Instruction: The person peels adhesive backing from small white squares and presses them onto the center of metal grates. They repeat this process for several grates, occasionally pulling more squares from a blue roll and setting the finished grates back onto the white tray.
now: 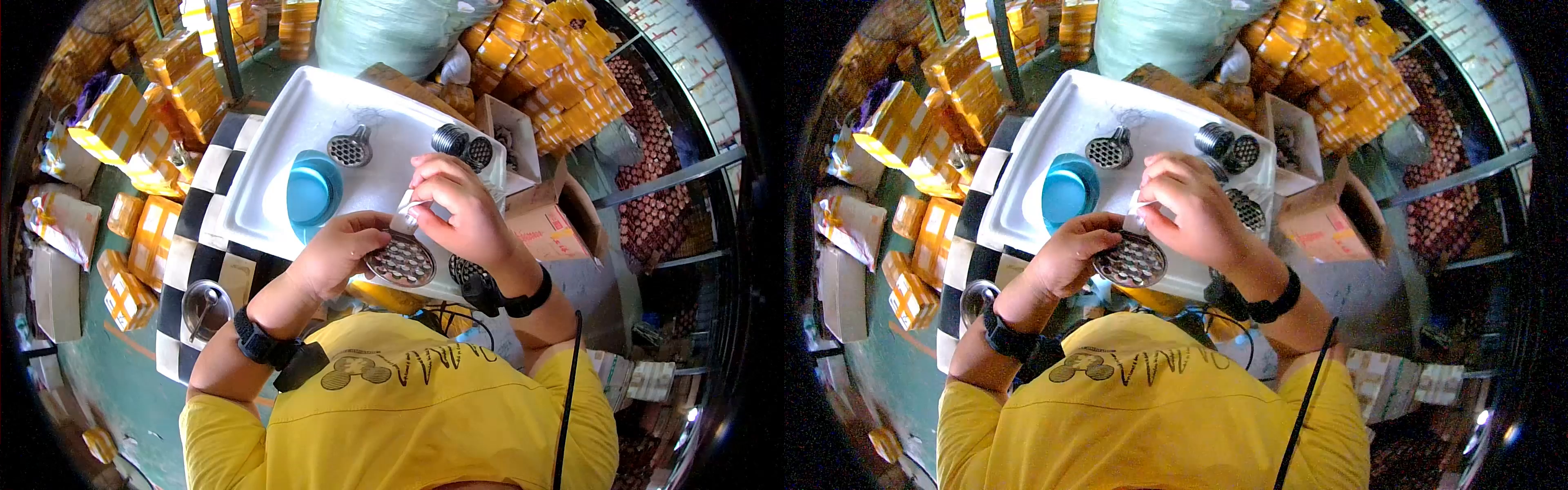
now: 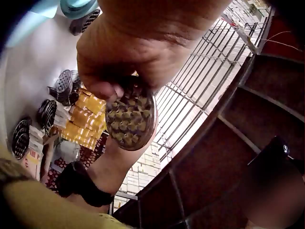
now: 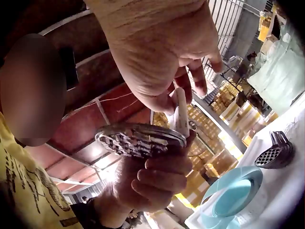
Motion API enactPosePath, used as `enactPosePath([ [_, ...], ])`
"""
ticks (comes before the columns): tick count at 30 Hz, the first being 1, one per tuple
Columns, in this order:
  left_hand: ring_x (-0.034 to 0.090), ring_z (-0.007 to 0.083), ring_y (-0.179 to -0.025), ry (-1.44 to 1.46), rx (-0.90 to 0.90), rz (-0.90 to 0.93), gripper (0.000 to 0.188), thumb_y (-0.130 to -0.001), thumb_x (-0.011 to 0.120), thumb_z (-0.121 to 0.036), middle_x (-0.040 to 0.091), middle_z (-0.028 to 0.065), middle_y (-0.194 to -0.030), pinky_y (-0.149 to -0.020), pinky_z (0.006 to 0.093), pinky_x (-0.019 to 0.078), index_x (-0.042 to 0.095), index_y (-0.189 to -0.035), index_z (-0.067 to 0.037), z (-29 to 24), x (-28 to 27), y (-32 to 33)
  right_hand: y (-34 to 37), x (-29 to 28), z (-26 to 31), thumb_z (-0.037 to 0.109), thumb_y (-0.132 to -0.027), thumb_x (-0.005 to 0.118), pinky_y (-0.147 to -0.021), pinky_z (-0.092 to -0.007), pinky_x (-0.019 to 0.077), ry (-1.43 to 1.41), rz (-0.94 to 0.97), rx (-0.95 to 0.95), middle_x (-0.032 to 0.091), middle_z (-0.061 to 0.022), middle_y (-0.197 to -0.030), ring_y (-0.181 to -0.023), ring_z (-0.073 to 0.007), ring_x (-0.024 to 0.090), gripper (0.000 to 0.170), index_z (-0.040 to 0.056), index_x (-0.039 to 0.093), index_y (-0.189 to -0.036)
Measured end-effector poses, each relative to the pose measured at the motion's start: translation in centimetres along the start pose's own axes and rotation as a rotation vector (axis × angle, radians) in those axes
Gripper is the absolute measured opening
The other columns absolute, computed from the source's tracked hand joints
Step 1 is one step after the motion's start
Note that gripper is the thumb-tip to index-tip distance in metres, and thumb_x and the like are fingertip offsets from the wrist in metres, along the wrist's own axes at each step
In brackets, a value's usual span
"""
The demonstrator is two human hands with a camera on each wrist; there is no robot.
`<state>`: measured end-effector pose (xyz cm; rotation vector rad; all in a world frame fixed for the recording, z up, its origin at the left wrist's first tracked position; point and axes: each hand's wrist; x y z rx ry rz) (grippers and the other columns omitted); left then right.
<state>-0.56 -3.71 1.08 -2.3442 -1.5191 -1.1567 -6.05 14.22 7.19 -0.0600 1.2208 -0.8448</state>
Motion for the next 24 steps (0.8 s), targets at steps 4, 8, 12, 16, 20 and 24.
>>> enactPosePath([
  [4,0.061,0.0146,-0.074,0.041,-0.003,-0.001,0.027,-0.08,0.046,-0.001,0.06,0.0106,-0.09,-0.067,0.0245,0.0503,0.051,-0.105,0.008,-0.3,0.8,0.4,0.2,-0.1,0.0,-0.006,-0.065,0.061,-0.082,-0.0355,0.0422,-0.05,-0.001,-0.003,0.053,-0.0077,-0.086,-0.099,-0.0283,0.053,0.016,0.0024,0.051,-0.073],
  [8,0.061,0.0143,-0.076,0.014,0.008,-0.027,0.028,-0.079,0.047,0.0,0.06,0.0109,-0.091,-0.069,0.0246,0.05,0.051,-0.105,0.009,-0.4,1.0,0.8,0.4,-0.1,0.0,-0.002,-0.063,0.064,-0.08,-0.0378,0.0417,-0.102,-0.018,-0.001,0.054,-0.0083,-0.084,-0.094,-0.029,0.054,0.017,0.0047,0.051,-0.072],
  [12,0.06,0.0144,-0.078,0.003,-0.003,0.007,0.027,-0.079,0.048,0.0,0.06,0.0111,-0.091,-0.07,0.0246,0.0498,0.052,-0.105,0.009,-0.3,0.8,0.7,0.3,-0.3,0.2,-0.002,-0.062,0.065,-0.08,-0.0376,0.0416,-0.029,-0.012,-0.023,0.054,-0.0079,-0.083,-0.093,-0.0283,0.054,0.018,0.0052,0.052,-0.072],
  [16,0.06,0.0142,-0.079,-0.003,-0.006,0.01,0.027,-0.08,0.048,0.0,0.06,0.0113,-0.091,-0.071,0.0242,0.0495,0.052,-0.105,0.009,-0.3,0.8,0.6,0.1,-0.4,0.6,0.0,-0.061,0.066,-0.08,-0.0377,0.041,0.044,-0.005,-0.055,0.054,-0.0072,-0.083,-0.092,-0.0272,0.053,0.018,0.0059,0.053,-0.072],
  [20,0.06,0.014,-0.079,-0.011,-0.008,0.028,0.027,-0.08,0.048,0.0,0.06,0.011,-0.091,-0.071,0.0242,0.0494,0.052,-0.105,0.009,-0.1,0.5,0.4,-0.2,-0.9,1.2,-0.002,-0.063,0.065,-0.081,-0.0371,0.0412,0.073,0.016,-0.048,0.053,-0.007,-0.083,-0.095,-0.0268,0.054,0.016,0.0037,0.052,-0.07],
  [24,0.06,0.0139,-0.078,-0.012,-0.004,0.031,0.026,-0.08,0.048,0.0,0.06,0.0109,-0.091,-0.071,0.0244,0.0494,0.052,-0.104,0.009,-0.3,0.7,0.4,-0.1,-0.7,1.1,-0.001,-0.063,0.065,-0.083,-0.0376,0.0406,0.096,0.002,-0.042,0.053,-0.007,-0.083,-0.093,-0.0262,0.054,0.016,0.0039,0.052,-0.07],
])
Point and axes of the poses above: each hand's wrist, its own y-axis away from the middle knuckle, its own x-axis out of the palm, z = x × y
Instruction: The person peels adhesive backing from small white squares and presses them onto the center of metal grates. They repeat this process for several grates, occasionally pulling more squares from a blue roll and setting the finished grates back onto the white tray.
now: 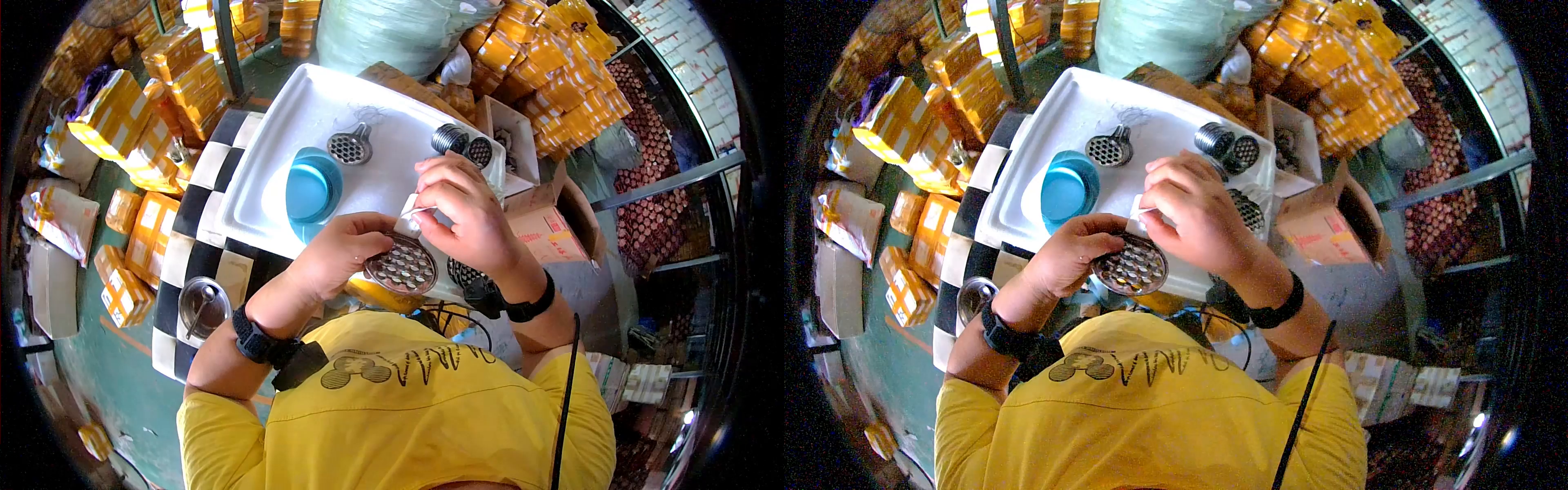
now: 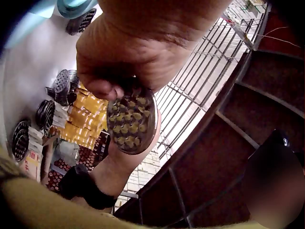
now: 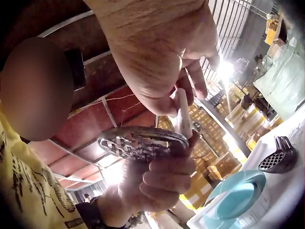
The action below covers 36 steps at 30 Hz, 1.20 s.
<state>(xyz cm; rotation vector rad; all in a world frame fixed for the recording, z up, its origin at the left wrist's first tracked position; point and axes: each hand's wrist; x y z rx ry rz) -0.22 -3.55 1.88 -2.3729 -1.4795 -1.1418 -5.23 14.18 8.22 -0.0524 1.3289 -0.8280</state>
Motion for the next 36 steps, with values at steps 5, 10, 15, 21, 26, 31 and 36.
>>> enactPosePath([
  [5,0.06,0.0125,-0.075,-0.025,0.001,-0.015,0.024,-0.082,0.053,-0.006,0.06,0.009,-0.088,-0.069,0.0236,0.0492,0.054,-0.102,0.007,0.0,0.0,-0.1,-0.1,-0.1,0.5,0.0,-0.062,0.066,-0.086,-0.0387,0.0388,0.083,0.006,0.011,0.054,-0.007,-0.081,-0.09,-0.0256,0.054,0.016,0.0048,0.052,-0.07],
  [10,0.057,0.0088,-0.07,-0.18,0.032,-0.023,0.022,-0.083,0.057,-0.012,0.061,0.0048,-0.082,-0.065,0.0209,0.0474,0.057,-0.097,0.005,-0.2,0.2,-0.4,-0.1,-0.1,0.7,0.005,-0.064,0.064,-0.086,-0.0413,0.0372,0.142,-0.004,-0.014,0.054,-0.0055,-0.08,-0.084,-0.0246,0.054,0.014,0.008,0.053,-0.07],
  [15,0.054,0.0069,-0.068,-0.336,0.104,-0.048,0.02,-0.083,0.057,-0.011,0.06,0.003,-0.079,-0.061,0.0202,0.0447,0.059,-0.095,0.005,-0.3,0.2,-0.6,-0.1,-0.2,1.1,0.008,-0.066,0.063,-0.084,-0.0417,0.0371,0.202,-0.007,-0.021,0.053,-0.005,-0.078,-0.078,-0.025,0.053,0.011,0.0089,0.053,-0.07],
  [21,0.053,0.0069,-0.068,-0.453,0.199,-0.121,0.022,-0.082,0.057,-0.012,0.06,0.0035,-0.079,-0.062,0.0209,0.0439,0.06,-0.094,0.006,0.0,-0.5,-1.2,0.5,-0.2,1.1,0.004,-0.067,0.062,-0.082,-0.0395,0.0412,0.088,-0.071,0.057,0.054,-0.0089,-0.087,-0.081,-0.0264,0.055,0.018,0.0057,0.057,-0.084],
  [26,0.054,0.007,-0.068,-0.461,0.183,-0.152,0.022,-0.082,0.057,-0.012,0.06,0.0038,-0.077,-0.062,0.0206,0.0435,0.059,-0.093,0.007,-0.5,-0.5,-0.8,1.8,1.7,1.4,0.003,-0.072,0.064,-0.082,-0.0295,0.0444,-0.73,-0.388,0.41,0.055,-0.0117,-0.106,-0.093,-0.0163,0.055,0.052,-0.0001,0.042,-0.119],
  [31,0.054,0.0071,-0.068,-0.389,0.099,-0.145,0.022,-0.082,0.057,-0.011,0.06,0.0042,-0.078,-0.061,0.0205,0.0432,0.059,-0.093,0.008,-0.2,0.1,-0.2,3.3,2.6,-0.2,0.016,-0.078,0.064,-0.073,-0.0249,0.0454,-0.744,-0.011,0.634,0.061,-0.0059,-0.087,-0.08,-0.0094,0.055,0.027,-0.0017,0.057,-0.097],
  [36,0.055,0.0076,-0.07,-0.349,0.099,-0.116,0.021,-0.083,0.055,-0.01,0.061,0.0049,-0.08,-0.064,0.0209,0.0447,0.058,-0.095,0.007,0.2,0.0,-0.3,2.9,2.2,0.5,0.01,-0.081,0.06,-0.072,-0.0229,0.044,-0.634,0.028,0.705,0.06,-0.0027,-0.084,-0.079,-0.007,0.053,0.017,-0.0025,0.057,-0.092],
])
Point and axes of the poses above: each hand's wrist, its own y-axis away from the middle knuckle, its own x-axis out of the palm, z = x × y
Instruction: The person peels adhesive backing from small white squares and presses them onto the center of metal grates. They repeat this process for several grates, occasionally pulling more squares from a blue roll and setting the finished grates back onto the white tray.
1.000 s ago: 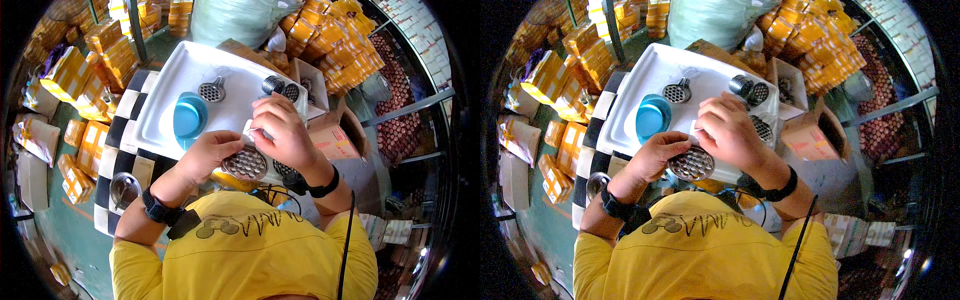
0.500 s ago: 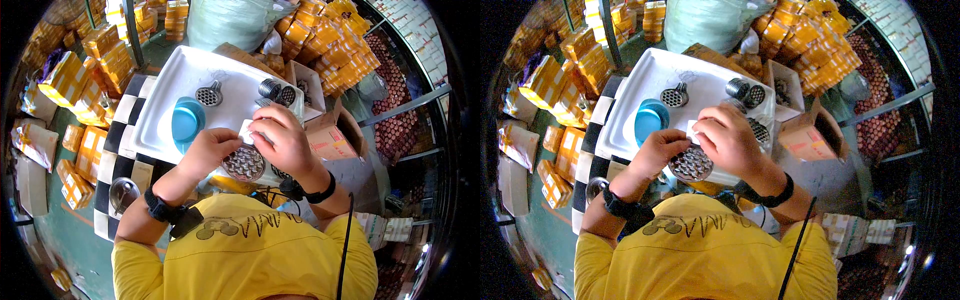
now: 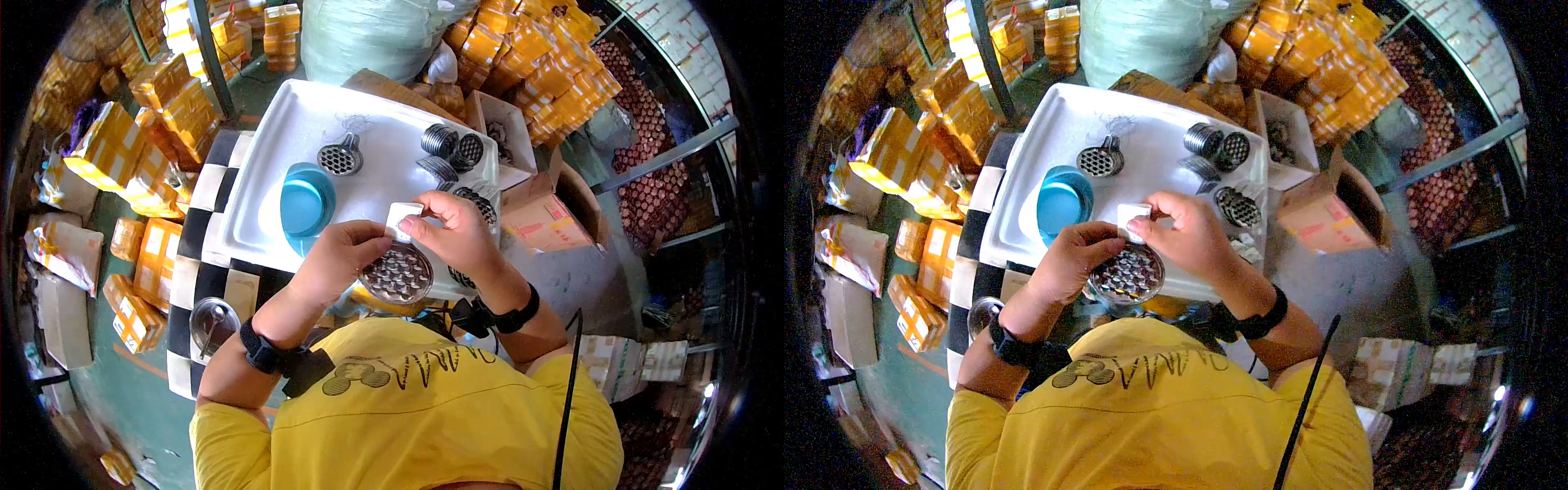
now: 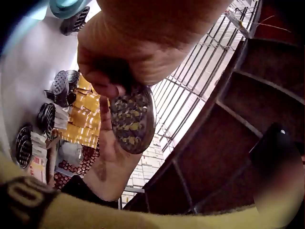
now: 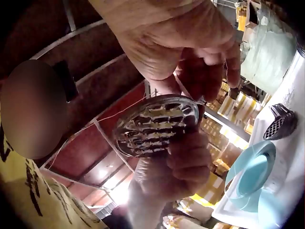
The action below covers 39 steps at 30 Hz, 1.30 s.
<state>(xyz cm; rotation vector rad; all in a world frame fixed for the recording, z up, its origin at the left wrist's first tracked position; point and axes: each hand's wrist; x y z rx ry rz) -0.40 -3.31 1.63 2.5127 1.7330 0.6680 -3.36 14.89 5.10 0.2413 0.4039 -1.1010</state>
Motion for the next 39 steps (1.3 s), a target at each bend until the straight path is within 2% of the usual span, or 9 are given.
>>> enactPosePath([
  [13,0.055,0.0087,-0.073,-0.281,0.13,0.085,0.018,-0.082,0.057,-0.009,0.06,0.0057,-0.081,-0.066,0.0217,0.0446,0.056,-0.093,0.005,-0.8,-0.4,-0.8,-0.6,0.0,-0.2,0.011,-0.079,0.061,-0.052,-0.0241,0.0378,0.19,-0.103,-0.189,0.055,-0.0032,-0.064,-0.06,-0.0059,0.045,0.015,-0.0019,0.054,-0.074],
  [17,0.054,0.0079,-0.069,-0.207,0.112,0.003,0.016,-0.08,0.058,-0.008,0.059,0.0059,-0.078,-0.061,0.0209,0.0429,0.054,-0.089,0.005,0.1,-0.4,-1.8,-1.1,0.9,-3.4,0.01,-0.08,0.06,-0.056,-0.0235,0.0435,-0.259,-0.052,-0.015,0.056,-0.0015,-0.065,-0.064,-0.0049,0.05,0.013,-0.0025,0.056,-0.079],
  [18,0.053,0.0079,-0.069,-0.163,0.108,-0.01,0.015,-0.08,0.058,-0.008,0.059,0.0058,-0.077,-0.061,0.0208,0.0428,0.054,-0.087,0.005,0.3,-0.3,-1.8,-0.8,1.2,-3.6,0.014,-0.075,0.064,-0.051,-0.0302,0.0426,-0.248,-0.086,-0.058,0.056,-0.0127,-0.06,-0.057,-0.0106,0.052,0.018,-0.0027,0.056,-0.074],
  [25,0.054,0.0087,-0.068,-0.201,0.028,0.034,0.013,-0.079,0.058,-0.006,0.059,0.0065,-0.076,-0.06,0.0212,0.0434,0.054,-0.085,0.004,1.9,-0.2,-2.6,1.2,0.6,-4.0,0.02,-0.074,0.066,-0.053,-0.0338,0.0442,0.201,-0.086,-0.019,0.058,-0.0187,-0.065,-0.058,-0.0263,0.059,0.024,-0.0023,0.058,-0.074],
  [30,0.054,0.0098,-0.068,-0.527,-0.05,0.089,0.015,-0.08,0.058,-0.007,0.06,0.0065,-0.077,-0.061,0.0219,0.0439,0.054,-0.089,0.004,2.8,-0.2,-3.1,1.9,1.2,-6.5,0.02,-0.076,0.065,-0.057,-0.0281,0.0458,-0.295,-0.122,0.02,0.062,-0.0077,-0.071,-0.066,-0.0133,0.058,0.021,-0.0002,0.06,-0.079],
  [33,0.055,0.0106,-0.069,-0.546,-0.091,0.169,0.018,-0.079,0.059,-0.008,0.061,0.007,-0.079,-0.061,0.0226,0.0443,0.056,-0.092,0.005,2.7,1.3,-3.0,2.6,0.4,-5.6,0.006,-0.077,0.062,-0.063,-0.0247,0.0457,-0.113,-0.03,0.131,0.061,-0.0077,-0.078,-0.072,-0.0108,0.057,0.007,0.0002,0.06,-0.08],
  [34,0.057,0.0125,-0.067,-0.55,-0.074,0.201,0.019,-0.078,0.06,-0.011,0.063,0.0096,-0.076,-0.06,0.0251,0.0444,0.059,-0.091,0.003,3.4,1.8,-3.3,3.4,0.2,-5.3,0.006,-0.074,0.062,-0.058,-0.028,0.0451,0.134,-0.164,-0.116,0.058,-0.0095,-0.07,-0.064,-0.017,0.058,0.008,0.0,0.059,-0.077],
  [37,0.058,0.015,-0.063,-0.888,0.023,0.206,0.018,-0.078,0.06,-0.016,0.062,0.012,-0.071,-0.058,0.0278,0.0439,0.063,-0.087,0.0,4.4,2.2,-4.2,3.9,0.7,-7.3,0.006,-0.071,0.062,-0.056,-0.0306,0.0439,0.305,-0.287,-0.264,0.055,-0.0114,-0.064,-0.06,-0.0231,0.057,0.008,0.0007,0.059,-0.076],
  [39,0.057,0.0179,-0.058,-0.843,0.026,0.191,0.017,-0.078,0.058,-0.017,0.06,0.0134,-0.067,-0.055,0.0298,0.0429,0.063,-0.083,-0.002,5.1,2.7,-4.3,4.5,0.6,-8.1,0.007,-0.071,0.062,-0.057,-0.0311,0.0438,0.143,-0.229,-0.062,0.056,-0.0117,-0.065,-0.063,-0.025,0.057,0.009,0.0009,0.058,-0.075],
])
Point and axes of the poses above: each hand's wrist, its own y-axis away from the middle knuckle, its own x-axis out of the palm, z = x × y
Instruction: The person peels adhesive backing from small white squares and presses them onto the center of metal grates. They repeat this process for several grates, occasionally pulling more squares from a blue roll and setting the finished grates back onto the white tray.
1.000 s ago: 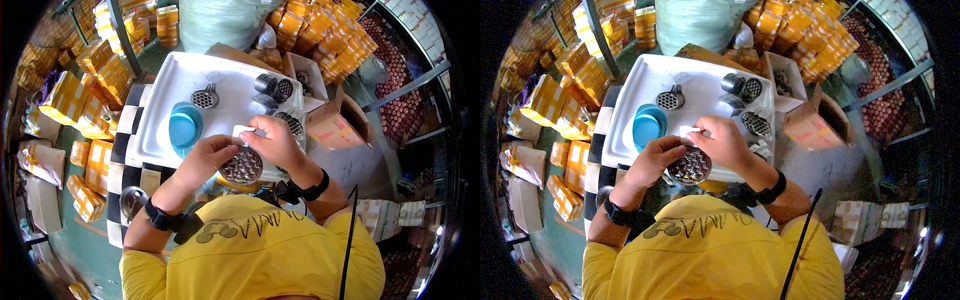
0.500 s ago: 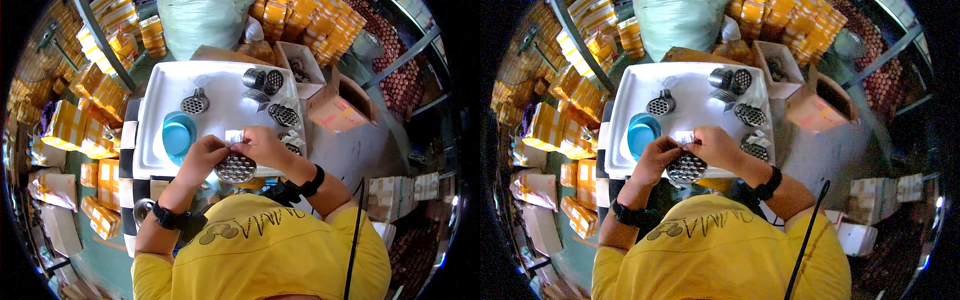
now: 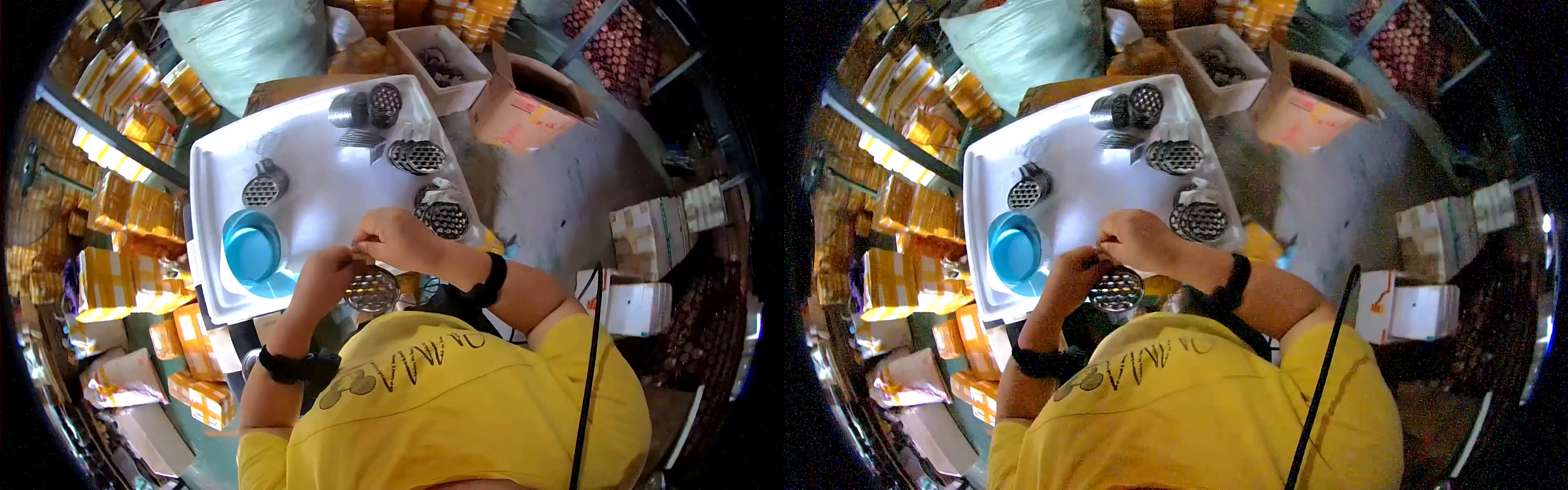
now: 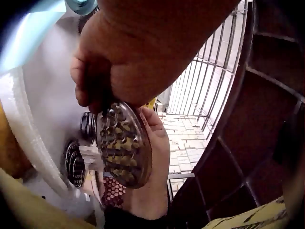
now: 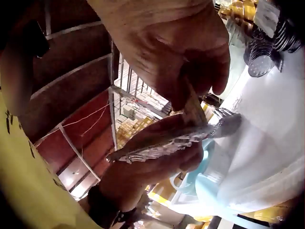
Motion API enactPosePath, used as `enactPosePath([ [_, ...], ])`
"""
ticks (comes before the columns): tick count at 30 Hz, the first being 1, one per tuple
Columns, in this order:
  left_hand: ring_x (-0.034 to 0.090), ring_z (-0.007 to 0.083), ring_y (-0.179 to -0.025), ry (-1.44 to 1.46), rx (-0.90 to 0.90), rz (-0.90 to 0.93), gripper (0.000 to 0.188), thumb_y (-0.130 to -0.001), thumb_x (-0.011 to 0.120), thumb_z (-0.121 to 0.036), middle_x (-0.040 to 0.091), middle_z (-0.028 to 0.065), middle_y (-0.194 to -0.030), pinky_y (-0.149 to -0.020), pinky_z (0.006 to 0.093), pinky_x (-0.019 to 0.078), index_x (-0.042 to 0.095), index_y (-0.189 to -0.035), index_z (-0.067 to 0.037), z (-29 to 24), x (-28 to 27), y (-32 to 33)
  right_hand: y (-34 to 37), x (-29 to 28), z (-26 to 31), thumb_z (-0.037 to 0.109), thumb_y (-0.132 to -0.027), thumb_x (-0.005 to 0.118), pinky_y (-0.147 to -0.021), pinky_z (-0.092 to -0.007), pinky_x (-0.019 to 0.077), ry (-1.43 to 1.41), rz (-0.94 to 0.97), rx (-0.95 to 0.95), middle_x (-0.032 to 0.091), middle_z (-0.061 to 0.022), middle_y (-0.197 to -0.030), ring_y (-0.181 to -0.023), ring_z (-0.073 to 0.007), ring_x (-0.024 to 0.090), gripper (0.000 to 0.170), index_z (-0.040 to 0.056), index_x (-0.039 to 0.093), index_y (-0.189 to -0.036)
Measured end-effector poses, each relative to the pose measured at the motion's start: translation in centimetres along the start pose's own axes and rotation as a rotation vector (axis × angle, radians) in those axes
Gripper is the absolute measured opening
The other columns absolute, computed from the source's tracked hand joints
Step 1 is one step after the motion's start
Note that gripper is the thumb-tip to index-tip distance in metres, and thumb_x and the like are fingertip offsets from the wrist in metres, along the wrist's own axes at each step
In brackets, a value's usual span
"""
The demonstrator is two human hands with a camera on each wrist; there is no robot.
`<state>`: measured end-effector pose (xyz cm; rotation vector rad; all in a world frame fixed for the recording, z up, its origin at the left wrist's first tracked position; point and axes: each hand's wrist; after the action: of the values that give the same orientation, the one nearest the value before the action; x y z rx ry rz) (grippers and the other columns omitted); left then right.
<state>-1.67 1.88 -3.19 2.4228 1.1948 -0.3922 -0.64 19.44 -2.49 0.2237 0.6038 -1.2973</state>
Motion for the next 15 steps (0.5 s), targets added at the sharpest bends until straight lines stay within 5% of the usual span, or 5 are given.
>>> enactPosePath([
  [2,0.056,0.0181,-0.057,-0.053,0.042,-0.029,0.016,-0.078,0.058,-0.016,0.06,0.013,-0.065,-0.054,0.0299,0.0425,0.062,-0.082,-0.001,0.6,0.5,-0.6,0.5,0.1,-0.9,0.008,-0.07,0.062,-0.058,-0.0318,0.0438,-0.165,-0.002,0.117,0.057,-0.012,-0.066,-0.065,-0.0264,0.057,0.009,0.0016,0.058,-0.075],
  [8,0.055,0.0208,-0.055,-0.003,-0.002,0.025,0.015,-0.079,0.057,-0.016,0.058,0.0121,-0.062,-0.053,0.0321,0.0422,0.063,-0.079,-0.003,2.0,2.4,-1.3,1.8,-1.6,-2.1,0.011,-0.071,0.061,-0.063,-0.0346,0.0455,0.186,0.195,0.047,0.059,-0.013,-0.073,-0.07,-0.0288,0.058,0.011,0.0048,0.061,-0.08],
  [13,0.056,0.0171,-0.069,0.008,0.066,-0.127,0.03,-0.079,0.059,-0.012,0.061,0.0081,-0.082,-0.065,0.0279,0.0459,0.055,-0.108,-0.006,1.7,0.9,-1.0,-0.2,-6.5,-3.8,0.016,-0.077,0.055,-0.067,-0.0369,0.045,0.37,0.03,0.092,0.059,-0.0142,-0.081,-0.077,-0.0309,0.057,0.013,0.0086,0.062,-0.085],
  [15,0.055,0.0124,-0.071,0.06,0.031,-0.222,0.029,-0.08,0.058,-0.009,0.059,0.0061,-0.081,-0.065,0.0251,0.045,0.055,-0.108,-0.003,1.8,-1.1,0.0,-2.0,-10.3,-2.8,0.017,-0.079,0.053,-0.066,-0.0386,0.0453,0.357,-0.067,0.268,0.059,-0.0173,-0.08,-0.076,-0.034,0.057,0.015,0.0067,0.06,-0.088],
])
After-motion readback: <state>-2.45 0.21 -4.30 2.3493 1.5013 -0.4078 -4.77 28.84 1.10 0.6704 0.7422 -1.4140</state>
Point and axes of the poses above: each hand's wrist, its own y-axis away from the middle knuckle, its own x-axis out of the palm, z = x × y
